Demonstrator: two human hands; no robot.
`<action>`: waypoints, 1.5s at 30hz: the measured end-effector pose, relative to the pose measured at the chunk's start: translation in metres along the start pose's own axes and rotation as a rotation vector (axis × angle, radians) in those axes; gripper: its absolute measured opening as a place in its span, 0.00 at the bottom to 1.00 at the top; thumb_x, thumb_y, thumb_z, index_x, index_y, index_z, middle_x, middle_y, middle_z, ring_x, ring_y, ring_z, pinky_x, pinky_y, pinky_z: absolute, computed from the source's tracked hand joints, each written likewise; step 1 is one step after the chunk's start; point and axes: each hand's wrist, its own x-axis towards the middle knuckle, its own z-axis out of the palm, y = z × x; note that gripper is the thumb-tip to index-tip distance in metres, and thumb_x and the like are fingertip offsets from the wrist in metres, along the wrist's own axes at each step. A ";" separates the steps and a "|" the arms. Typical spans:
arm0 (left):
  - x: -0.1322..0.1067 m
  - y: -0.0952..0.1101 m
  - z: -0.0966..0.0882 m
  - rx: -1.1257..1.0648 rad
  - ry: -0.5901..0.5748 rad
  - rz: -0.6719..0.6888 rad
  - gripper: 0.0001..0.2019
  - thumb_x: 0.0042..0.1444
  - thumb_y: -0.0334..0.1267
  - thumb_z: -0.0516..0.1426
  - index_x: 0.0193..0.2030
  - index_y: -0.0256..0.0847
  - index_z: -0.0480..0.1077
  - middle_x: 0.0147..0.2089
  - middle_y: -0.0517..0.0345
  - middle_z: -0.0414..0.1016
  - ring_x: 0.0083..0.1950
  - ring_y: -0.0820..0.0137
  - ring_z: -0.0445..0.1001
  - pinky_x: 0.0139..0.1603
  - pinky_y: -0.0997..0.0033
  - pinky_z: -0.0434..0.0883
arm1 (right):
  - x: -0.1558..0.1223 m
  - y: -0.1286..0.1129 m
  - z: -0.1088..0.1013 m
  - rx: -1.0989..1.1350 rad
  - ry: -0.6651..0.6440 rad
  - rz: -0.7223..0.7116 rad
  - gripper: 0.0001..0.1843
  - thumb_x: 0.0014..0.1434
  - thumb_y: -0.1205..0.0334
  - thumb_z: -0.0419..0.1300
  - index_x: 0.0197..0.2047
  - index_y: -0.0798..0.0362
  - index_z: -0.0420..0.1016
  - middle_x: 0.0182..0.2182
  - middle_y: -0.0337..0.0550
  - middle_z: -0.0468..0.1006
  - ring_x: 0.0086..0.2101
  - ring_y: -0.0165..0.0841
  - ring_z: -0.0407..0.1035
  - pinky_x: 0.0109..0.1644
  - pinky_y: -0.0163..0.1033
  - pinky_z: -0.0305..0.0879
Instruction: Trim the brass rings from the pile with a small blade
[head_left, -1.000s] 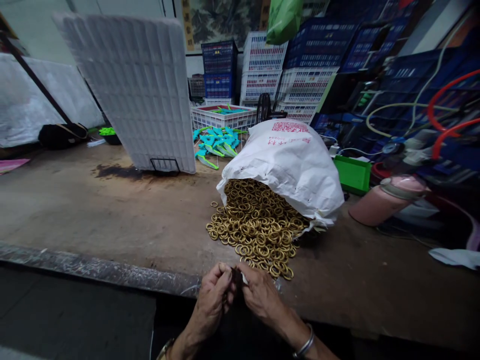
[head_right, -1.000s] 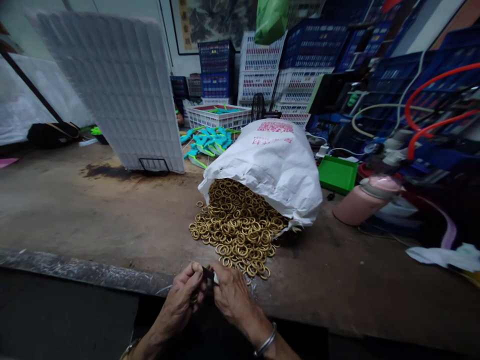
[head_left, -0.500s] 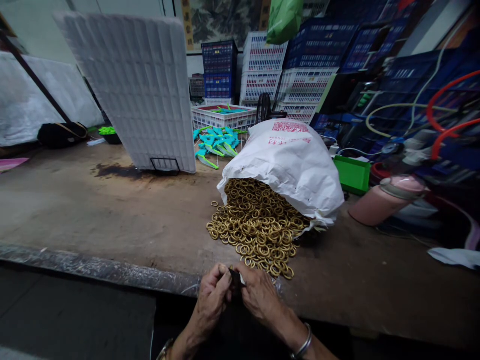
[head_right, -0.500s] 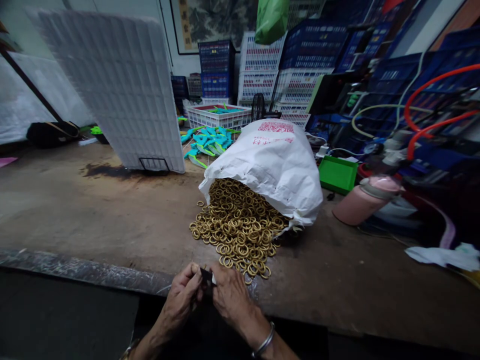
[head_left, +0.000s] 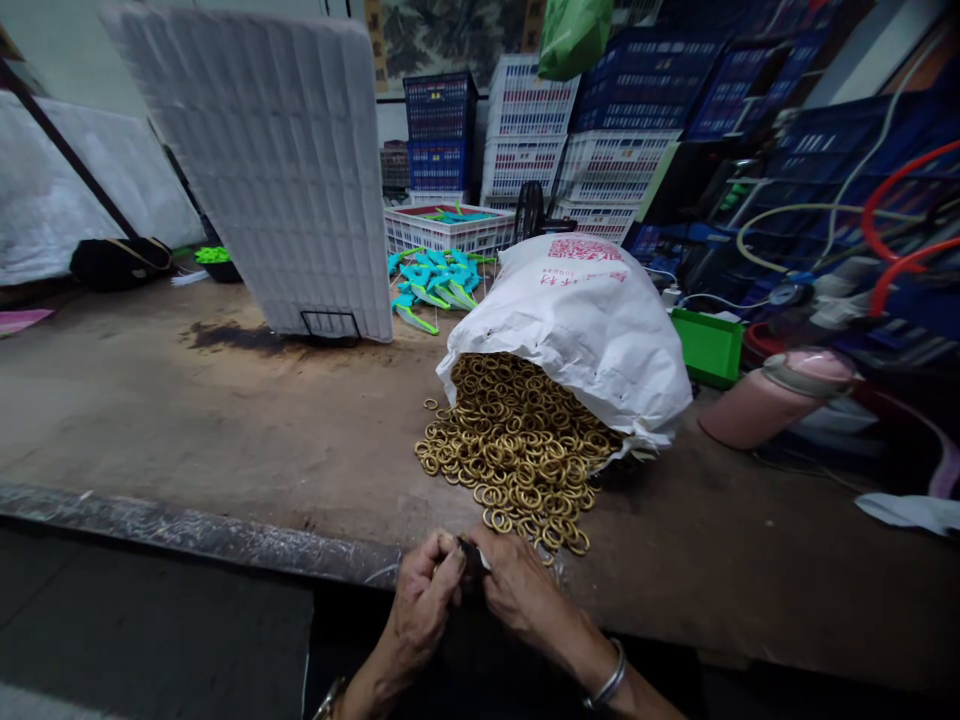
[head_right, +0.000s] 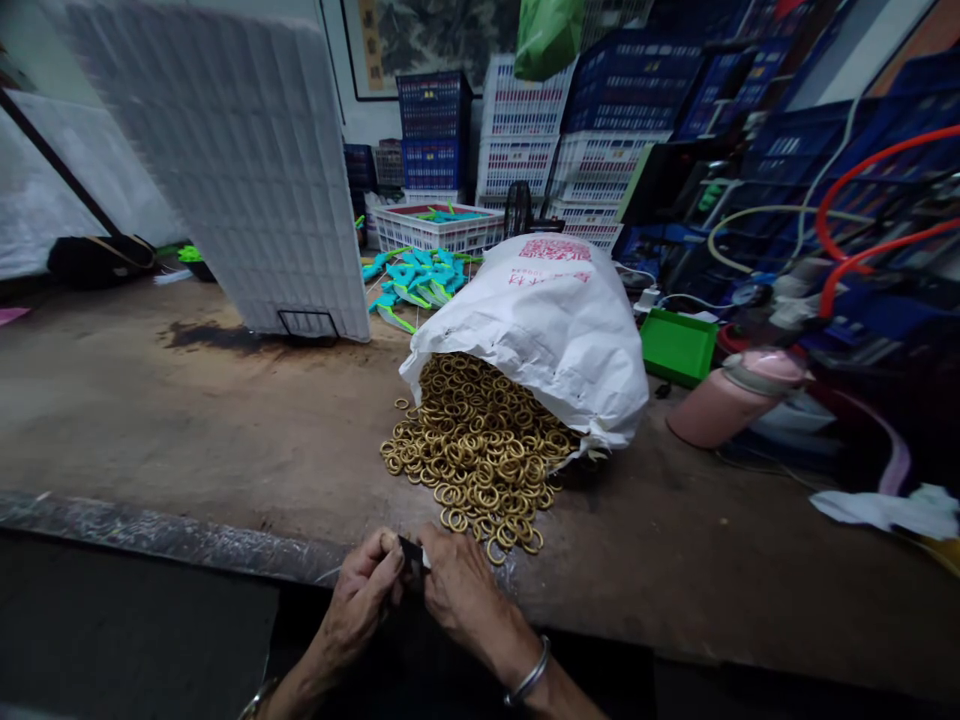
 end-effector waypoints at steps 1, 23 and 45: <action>-0.004 0.002 0.001 0.010 -0.019 0.021 0.16 0.53 0.47 0.53 0.22 0.39 0.61 0.20 0.63 0.59 0.21 0.77 0.55 0.24 0.77 0.55 | 0.000 0.003 0.002 -0.033 0.003 0.017 0.13 0.48 0.74 0.46 0.34 0.52 0.66 0.25 0.39 0.73 0.26 0.29 0.64 0.28 0.32 0.48; 0.006 -0.006 -0.007 -0.745 -0.022 -0.400 0.08 0.49 0.38 0.56 0.34 0.37 0.64 0.26 0.61 0.66 0.18 0.83 0.57 0.15 0.83 0.49 | 0.033 0.019 -0.010 -0.444 0.166 0.275 0.14 0.53 0.71 0.48 0.43 0.50 0.65 0.35 0.43 0.74 0.31 0.33 0.70 0.30 0.35 0.52; 0.014 -0.010 0.003 -0.499 0.086 -0.360 0.16 0.44 0.45 0.61 0.29 0.40 0.58 0.20 0.71 0.55 0.16 0.84 0.52 0.13 0.84 0.44 | 0.036 0.028 -0.001 -0.302 0.246 0.147 0.15 0.47 0.74 0.50 0.36 0.50 0.68 0.30 0.40 0.75 0.28 0.30 0.67 0.29 0.33 0.48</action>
